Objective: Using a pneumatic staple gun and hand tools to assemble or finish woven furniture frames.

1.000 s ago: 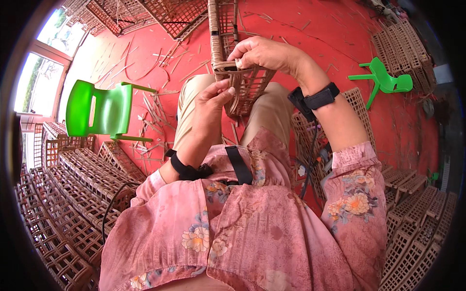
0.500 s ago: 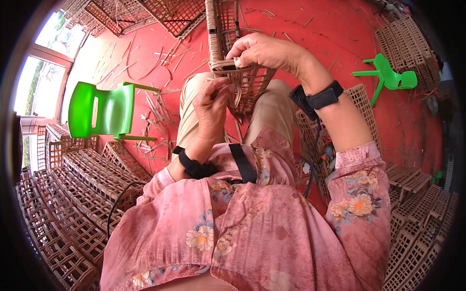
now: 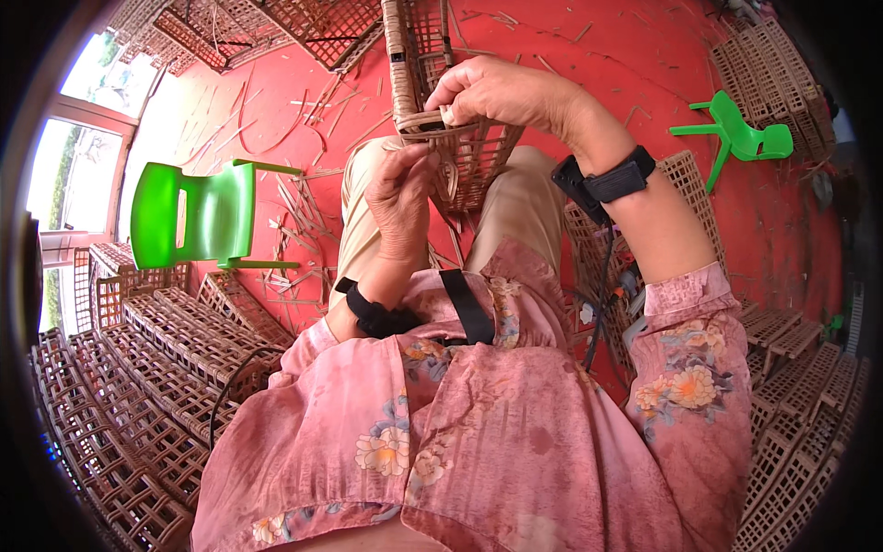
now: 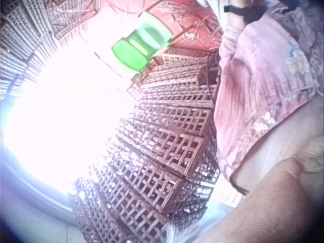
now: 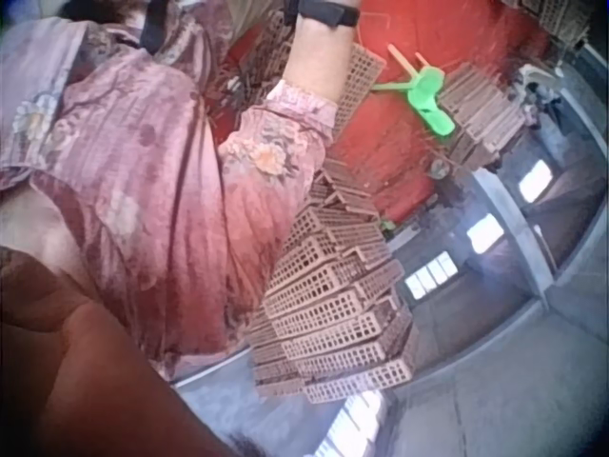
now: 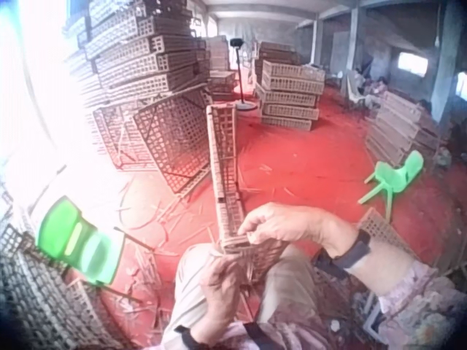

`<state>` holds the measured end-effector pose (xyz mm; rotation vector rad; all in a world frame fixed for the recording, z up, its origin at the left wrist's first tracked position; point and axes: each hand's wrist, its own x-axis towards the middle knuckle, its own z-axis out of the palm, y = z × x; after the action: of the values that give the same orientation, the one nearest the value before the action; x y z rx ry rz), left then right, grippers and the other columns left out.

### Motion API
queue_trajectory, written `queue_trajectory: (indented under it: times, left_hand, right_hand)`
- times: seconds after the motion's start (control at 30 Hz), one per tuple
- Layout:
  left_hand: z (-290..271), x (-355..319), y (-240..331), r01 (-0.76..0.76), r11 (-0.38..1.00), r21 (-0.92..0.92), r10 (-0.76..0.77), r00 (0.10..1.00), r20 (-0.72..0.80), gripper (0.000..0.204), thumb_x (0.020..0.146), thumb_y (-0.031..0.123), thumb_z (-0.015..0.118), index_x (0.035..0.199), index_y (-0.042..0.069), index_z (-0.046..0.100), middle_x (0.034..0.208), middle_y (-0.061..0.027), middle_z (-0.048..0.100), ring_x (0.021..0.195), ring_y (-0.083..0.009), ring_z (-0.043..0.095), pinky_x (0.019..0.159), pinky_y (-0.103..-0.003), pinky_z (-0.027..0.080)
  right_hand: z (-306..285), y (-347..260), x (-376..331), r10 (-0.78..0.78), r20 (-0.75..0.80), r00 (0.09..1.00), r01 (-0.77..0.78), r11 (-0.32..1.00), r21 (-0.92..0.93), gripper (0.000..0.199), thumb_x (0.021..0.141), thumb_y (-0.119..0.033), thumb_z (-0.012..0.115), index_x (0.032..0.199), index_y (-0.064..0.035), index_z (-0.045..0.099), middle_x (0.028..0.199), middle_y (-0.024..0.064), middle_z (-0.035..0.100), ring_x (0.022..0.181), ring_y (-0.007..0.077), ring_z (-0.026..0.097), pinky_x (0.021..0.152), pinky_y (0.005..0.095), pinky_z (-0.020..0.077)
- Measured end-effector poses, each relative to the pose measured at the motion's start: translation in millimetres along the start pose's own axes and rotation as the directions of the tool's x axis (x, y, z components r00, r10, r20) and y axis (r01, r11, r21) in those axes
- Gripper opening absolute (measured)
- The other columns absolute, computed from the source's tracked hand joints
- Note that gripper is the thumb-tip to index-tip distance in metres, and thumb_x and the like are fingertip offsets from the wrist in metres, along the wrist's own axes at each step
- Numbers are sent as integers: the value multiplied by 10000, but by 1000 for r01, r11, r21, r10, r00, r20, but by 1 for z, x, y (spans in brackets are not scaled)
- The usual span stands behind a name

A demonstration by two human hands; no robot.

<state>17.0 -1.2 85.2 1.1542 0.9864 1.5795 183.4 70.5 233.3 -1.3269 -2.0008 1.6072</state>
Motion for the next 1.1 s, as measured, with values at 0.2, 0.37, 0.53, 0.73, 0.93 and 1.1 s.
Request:
queue_trajectory:
  times: [0.2, 0.37, 0.53, 0.73, 0.93, 1.1]
  left_hand:
    - [5, -3, 0, 64, 994, -93, -66, 998, -22, 142, 853, -77, 612, 959, -13, 681, 829, -9, 571, 736, -79, 556, 632, -220, 450]
    - [14, -5, 27, 220, 955, -197, -228, 973, -22, 82, 879, -47, 644, 952, -14, 663, 816, 4, 590, 692, -61, 555, 617, -207, 469]
    - [13, -4, 36, 143, 969, -201, -143, 990, 15, 190, 883, -22, 660, 1027, 13, 542, 822, -36, 627, 689, -70, 590, 605, -208, 492]
    - [11, 4, 50, 69, 997, -45, -68, 998, 19, 275, 890, 12, 669, 1081, 18, 470, 785, -62, 640, 671, -90, 608, 574, -229, 500]
    - [6, 13, 75, -211, 795, 568, 163, 977, 134, 373, 884, 80, 686, 1196, 34, 486, 707, -81, 646, 628, -184, 631, 604, -326, 508]
    - [6, 27, 83, -457, 582, 673, 286, 890, 356, 345, 861, 124, 696, 1196, 111, 615, 752, -107, 658, 642, -287, 631, 613, -374, 490]
  right_hand:
    - [-3, 4, 3, -4, 20, 1000, 4, 1000, 7, 339, 828, -92, 560, 1137, 16, 650, 1005, 28, 665, 932, 101, 585, 869, 263, 461]
    - [-1, 7, 4, -38, -15, 999, 38, 999, -24, 348, 813, -94, 578, 1130, 27, 659, 982, 50, 672, 908, 121, 603, 845, 275, 485]
    - [1, 2, 3, -45, -32, 998, 44, 998, -53, 357, 790, -99, 596, 1111, 36, 675, 960, 69, 679, 895, 139, 621, 827, 291, 502]
    - [2, 2, -1, -54, -75, 996, 53, 998, -17, 368, 773, -101, 604, 1107, 35, 680, 953, 70, 682, 888, 142, 620, 826, 283, 497]
    - [0, 8, 3, -53, -39, 998, 49, 992, -116, 347, 823, -68, 560, 1145, 32, 644, 1009, 47, 670, 940, 107, 598, 863, 263, 472]
    - [-2, 11, 5, -51, -11, 999, 50, 995, -84, 341, 834, -64, 561, 1150, 38, 641, 976, 19, 652, 910, 90, 577, 847, 252, 467]
